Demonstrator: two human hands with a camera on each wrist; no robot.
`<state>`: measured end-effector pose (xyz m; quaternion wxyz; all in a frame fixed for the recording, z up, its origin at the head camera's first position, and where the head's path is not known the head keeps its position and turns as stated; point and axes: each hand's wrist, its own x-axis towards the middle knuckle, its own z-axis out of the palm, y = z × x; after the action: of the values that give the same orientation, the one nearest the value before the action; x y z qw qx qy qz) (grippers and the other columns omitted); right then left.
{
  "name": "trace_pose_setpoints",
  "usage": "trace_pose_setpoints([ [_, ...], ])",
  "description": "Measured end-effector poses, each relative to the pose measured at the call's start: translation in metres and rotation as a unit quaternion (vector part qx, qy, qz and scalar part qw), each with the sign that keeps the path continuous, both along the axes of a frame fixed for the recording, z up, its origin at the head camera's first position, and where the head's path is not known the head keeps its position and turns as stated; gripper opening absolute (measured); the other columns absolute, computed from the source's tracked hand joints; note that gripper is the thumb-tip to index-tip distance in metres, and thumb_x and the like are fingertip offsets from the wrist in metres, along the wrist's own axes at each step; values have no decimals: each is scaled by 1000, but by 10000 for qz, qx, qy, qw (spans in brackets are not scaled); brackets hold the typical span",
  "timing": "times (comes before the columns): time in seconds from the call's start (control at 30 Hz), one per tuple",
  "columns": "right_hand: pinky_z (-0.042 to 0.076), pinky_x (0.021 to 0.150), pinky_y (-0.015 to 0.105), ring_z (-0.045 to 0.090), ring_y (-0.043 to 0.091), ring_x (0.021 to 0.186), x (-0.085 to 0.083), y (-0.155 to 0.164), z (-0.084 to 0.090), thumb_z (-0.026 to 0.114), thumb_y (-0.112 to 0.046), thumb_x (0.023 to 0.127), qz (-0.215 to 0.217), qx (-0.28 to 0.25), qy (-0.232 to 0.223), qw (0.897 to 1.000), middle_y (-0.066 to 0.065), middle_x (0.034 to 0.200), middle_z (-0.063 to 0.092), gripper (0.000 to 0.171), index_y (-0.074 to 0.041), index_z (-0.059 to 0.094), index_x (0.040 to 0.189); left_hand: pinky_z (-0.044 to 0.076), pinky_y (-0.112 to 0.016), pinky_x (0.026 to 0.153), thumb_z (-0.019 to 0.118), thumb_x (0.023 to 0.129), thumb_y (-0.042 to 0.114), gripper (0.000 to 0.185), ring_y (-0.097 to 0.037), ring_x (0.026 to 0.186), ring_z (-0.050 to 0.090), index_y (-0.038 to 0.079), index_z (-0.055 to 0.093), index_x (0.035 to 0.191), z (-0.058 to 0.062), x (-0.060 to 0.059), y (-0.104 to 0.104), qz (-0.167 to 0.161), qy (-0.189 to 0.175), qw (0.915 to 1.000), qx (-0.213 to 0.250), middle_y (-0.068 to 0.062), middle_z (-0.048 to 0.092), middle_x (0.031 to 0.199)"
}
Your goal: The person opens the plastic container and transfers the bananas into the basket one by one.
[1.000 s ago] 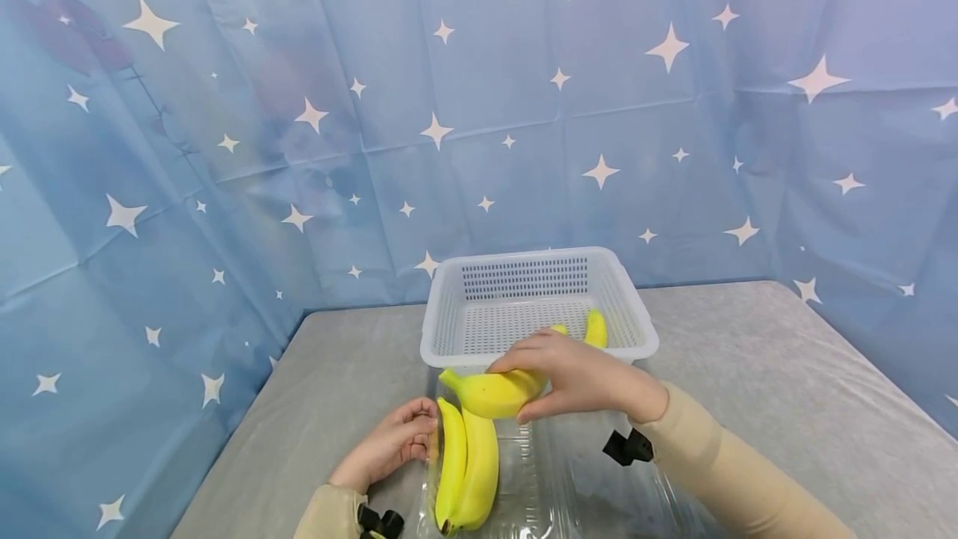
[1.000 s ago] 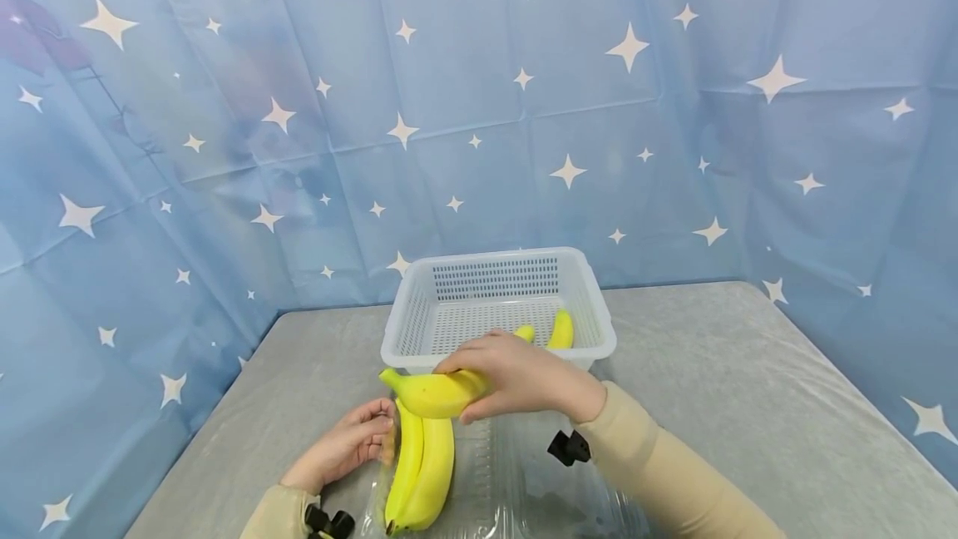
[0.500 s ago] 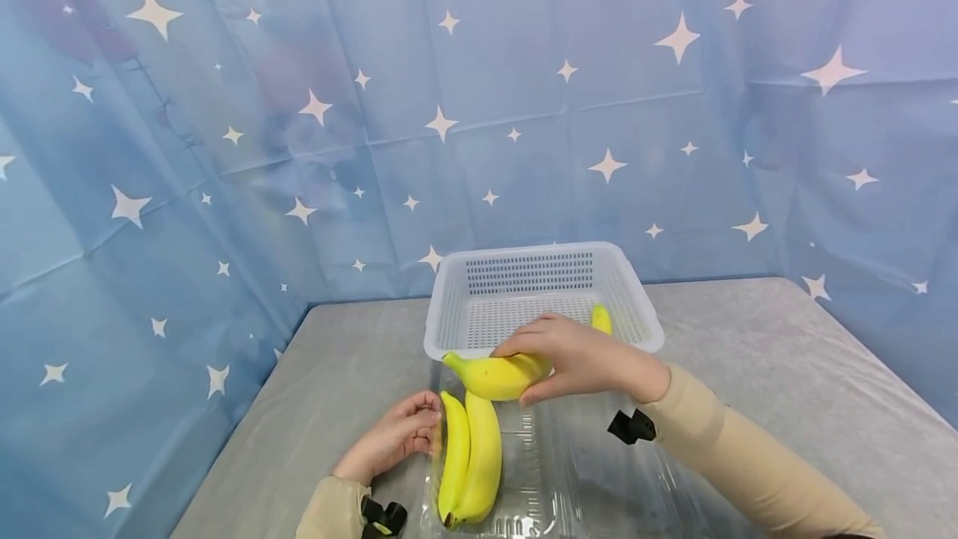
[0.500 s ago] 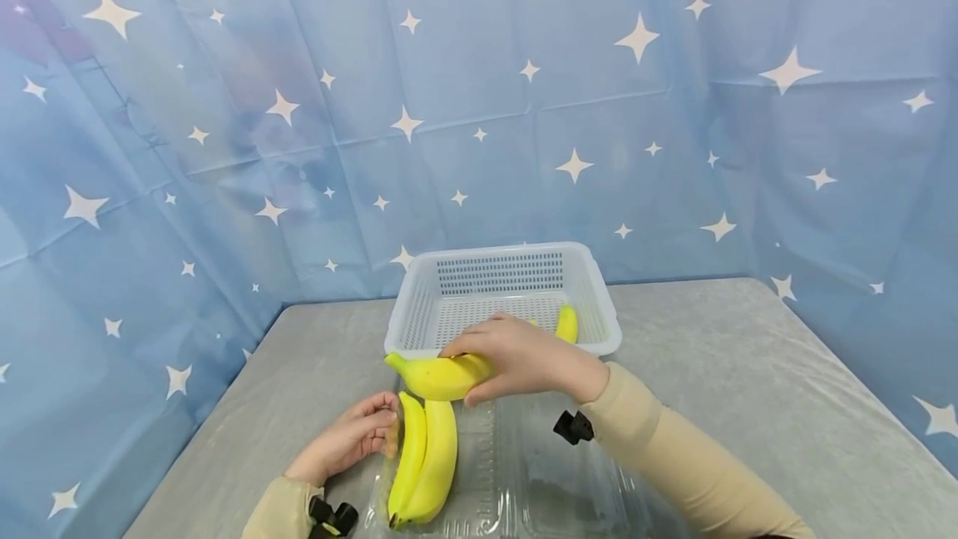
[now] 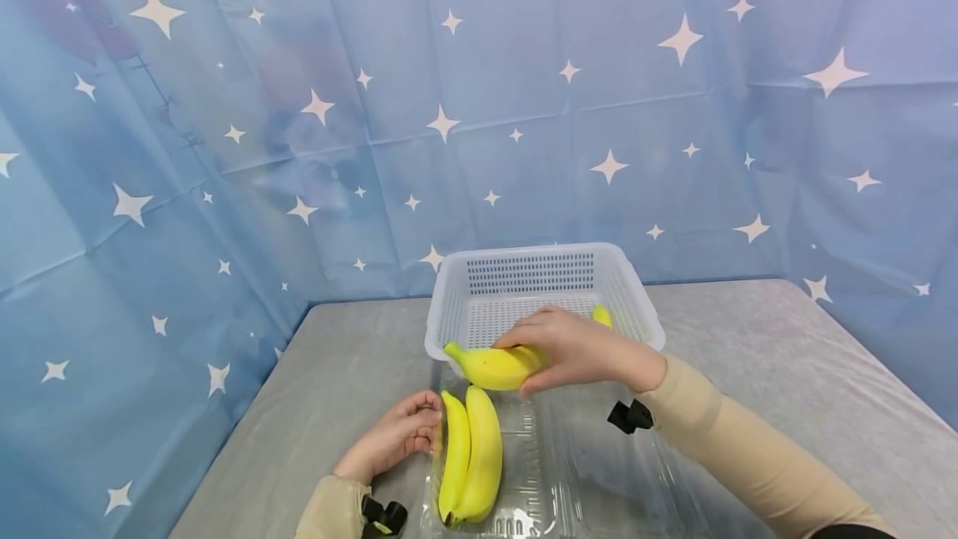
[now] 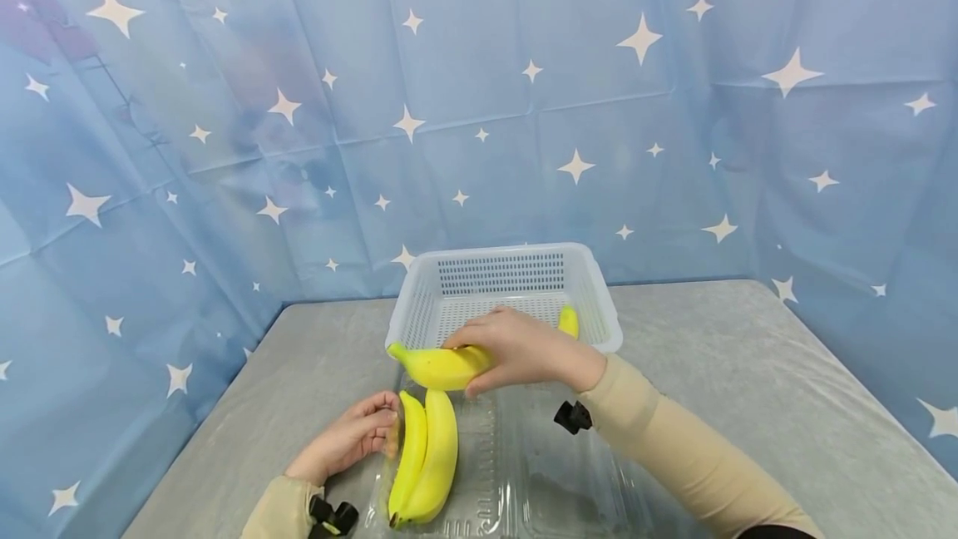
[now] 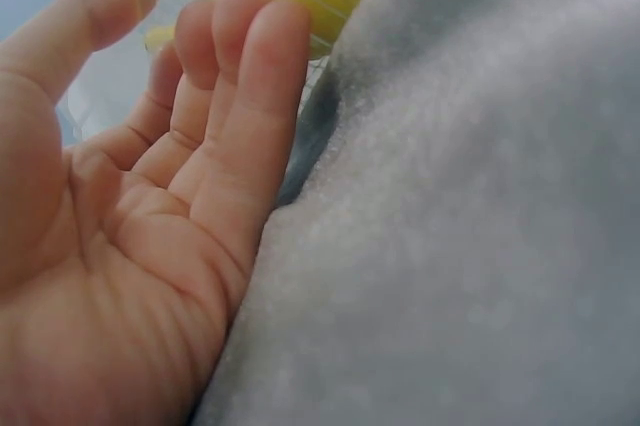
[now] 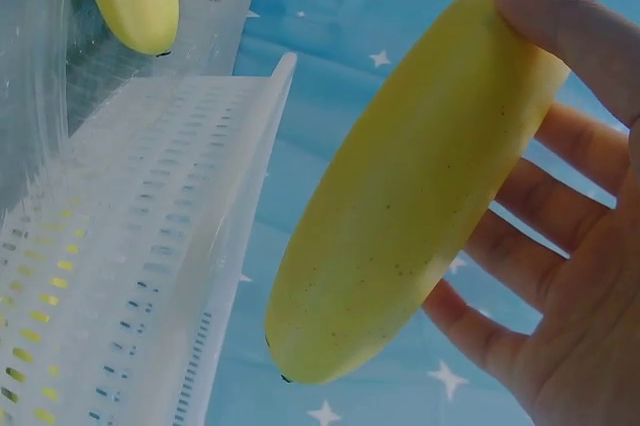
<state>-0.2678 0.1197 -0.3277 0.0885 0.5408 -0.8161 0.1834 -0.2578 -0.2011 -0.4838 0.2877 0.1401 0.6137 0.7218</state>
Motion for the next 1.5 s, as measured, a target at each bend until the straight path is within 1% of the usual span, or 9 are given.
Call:
trace_pose_setpoints([
  [0.3,45,85,38,59,7,97,-6,5,3,82,-38,76,-28,-12,150,9999,-9,110,66,51,-16,66,118,53,-27,61,49,100,9,5,-13,65,60,7,47,103,1,0,0,-35,-13,10000,-2,-1,53,78],
  [0.47,44,84,36,58,5,93,-8,7,6,84,-34,74,-105,22,86,9999,-11,109,66,50,-17,66,118,52,-26,60,49,100,10,5,-14,64,60,8,47,104,2,1,1,-6,-71,10000,-69,-1,53,78],
  [0.63,44,86,36,55,3,89,-8,8,8,84,-33,74,-177,56,18,9998,-13,107,65,50,-18,66,118,52,-27,60,50,100,11,5,-14,64,60,9,47,104,1,2,1,3,-86,9999,-62,-1,52,78],
  [0.8,44,85,34,54,3,86,-9,8,11,83,-35,76,-244,103,4,9996,-14,106,64,49,-19,65,118,52,-26,60,50,100,11,5,-13,64,59,8,47,104,0,2,1,23,-86,9999,-52,-1,52,77],
  [0.97,42,83,35,53,3,87,-10,8,15,83,-36,75,-363,178,-29,9992,-13,107,64,49,-19,66,118,52,-26,61,50,100,10,6,-12,64,58,7,47,103,-1,2,1,-21,-24,10000,-9,-1,52,77],
  [1.13,42,82,35,54,4,87,-13,8,21,83,-35,75,-371,189,-34,9991,-12,107,65,49,-18,66,118,53,-26,61,50,99,9,6,-11,64,58,7,47,103,1,2,1,6,-13,10000,-10,-1,52,77],
  [1.23,42,81,35,55,4,87,-15,8,23,83,-34,75,-350,163,37,9992,-11,108,66,49,-17,66,118,53,-26,61,50,99,8,5,-11,64,58,7,47,103,1,2,1,23,-21,10000,-36,-1,53,77],
  [1.5,46,77,30,54,5,84,-20,7,28,84,-32,76,-382,179,-68,9991,-11,107,66,48,-17,66,118,53,-26,61,51,99,10,6,-11,64,58,7,47,102,1,2,1,0,5,10000,-56,-1,53,77],
])
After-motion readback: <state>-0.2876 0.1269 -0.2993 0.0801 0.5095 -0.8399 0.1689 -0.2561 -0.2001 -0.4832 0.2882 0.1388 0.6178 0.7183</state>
